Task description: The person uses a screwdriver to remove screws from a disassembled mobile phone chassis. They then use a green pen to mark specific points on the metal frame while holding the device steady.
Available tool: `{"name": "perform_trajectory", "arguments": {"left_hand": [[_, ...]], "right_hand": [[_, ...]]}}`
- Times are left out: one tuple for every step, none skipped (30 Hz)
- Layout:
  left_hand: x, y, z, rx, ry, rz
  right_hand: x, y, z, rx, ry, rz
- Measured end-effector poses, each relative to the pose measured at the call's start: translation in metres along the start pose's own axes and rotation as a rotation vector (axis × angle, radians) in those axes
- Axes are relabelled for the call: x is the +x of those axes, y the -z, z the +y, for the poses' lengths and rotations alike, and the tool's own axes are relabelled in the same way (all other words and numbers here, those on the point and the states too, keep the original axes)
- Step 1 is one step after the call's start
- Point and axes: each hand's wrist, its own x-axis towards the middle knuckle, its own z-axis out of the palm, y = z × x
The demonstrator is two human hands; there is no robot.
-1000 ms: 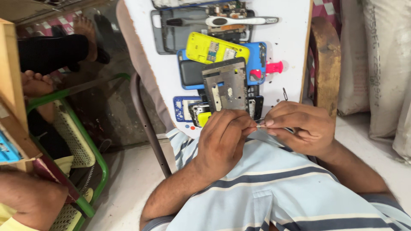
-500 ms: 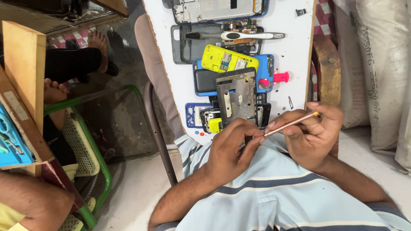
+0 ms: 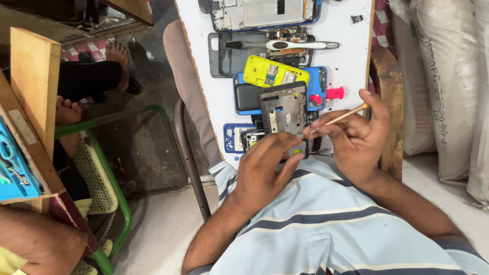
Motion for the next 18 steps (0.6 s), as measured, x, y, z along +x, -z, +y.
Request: {"name": "perform_trajectory", "arguments": {"left_hand": [[-0.001,0.003,-0.001,0.075,-0.037,0.054],[-0.002,0.006,-0.002,0.151,-0.077,0.108],[-0.002,0.009,-0.004,0.227,-0.117,0.162],[-0.002,0.01,-0.007,0.267,-0.109,0.196],[0.0,0.011,-0.011,0.308,-0.102,0.23],[0.001,0.012,-0.015,0.347,-0.094,0.265],[0.002,0.012,-0.019,0.379,-0.106,0.257],[0.003,0.01,-0.022,0.411,-0.116,0.249],[0.003,0.009,-0.025,0.442,-0.127,0.241],[0.003,0.007,-0.027,0.456,-0.133,0.234],[0.004,0.004,-0.03,0.469,-0.138,0.226],[0.004,0.001,-0.033,0.478,-0.139,0.221],[0.004,0.0,-0.036,0.483,-0.143,0.222],[0.004,-0.002,-0.04,0.486,-0.143,0.228],[0.003,-0.003,-0.044,0.489,-0.142,0.233],[0.002,-0.004,-0.046,0.479,-0.136,0.232],[0.002,-0.004,-0.048,0.469,-0.13,0.232],[0.002,-0.003,-0.05,0.46,-0.127,0.231]], "right_hand": [[0.003,0.0,0.002,-0.004,0.03,-0.008],[0.007,0.0,0.004,-0.007,0.063,-0.016],[0.011,0.0,0.006,-0.011,0.095,-0.024],[0.015,0.0,0.007,-0.06,0.149,-0.044],[0.019,0.0,0.008,-0.11,0.202,-0.063],[0.023,-0.002,0.01,-0.161,0.256,-0.083],[0.028,-0.004,0.012,-0.168,0.283,-0.1],[0.032,-0.007,0.014,-0.175,0.31,-0.118],[0.036,-0.009,0.016,-0.183,0.337,-0.136],[0.039,-0.01,0.017,-0.191,0.338,-0.148],[0.042,-0.012,0.018,-0.199,0.34,-0.16],[0.043,-0.011,0.018,-0.209,0.337,-0.177],[0.044,-0.012,0.02,-0.246,0.366,-0.176],[0.044,-0.012,0.02,-0.284,0.393,-0.182],[0.043,-0.012,0.02,-0.321,0.42,-0.189],[0.043,-0.013,0.02,-0.333,0.423,-0.19],[0.042,-0.013,0.019,-0.345,0.426,-0.192],[0.043,-0.014,0.018,-0.356,0.433,-0.191]]}}
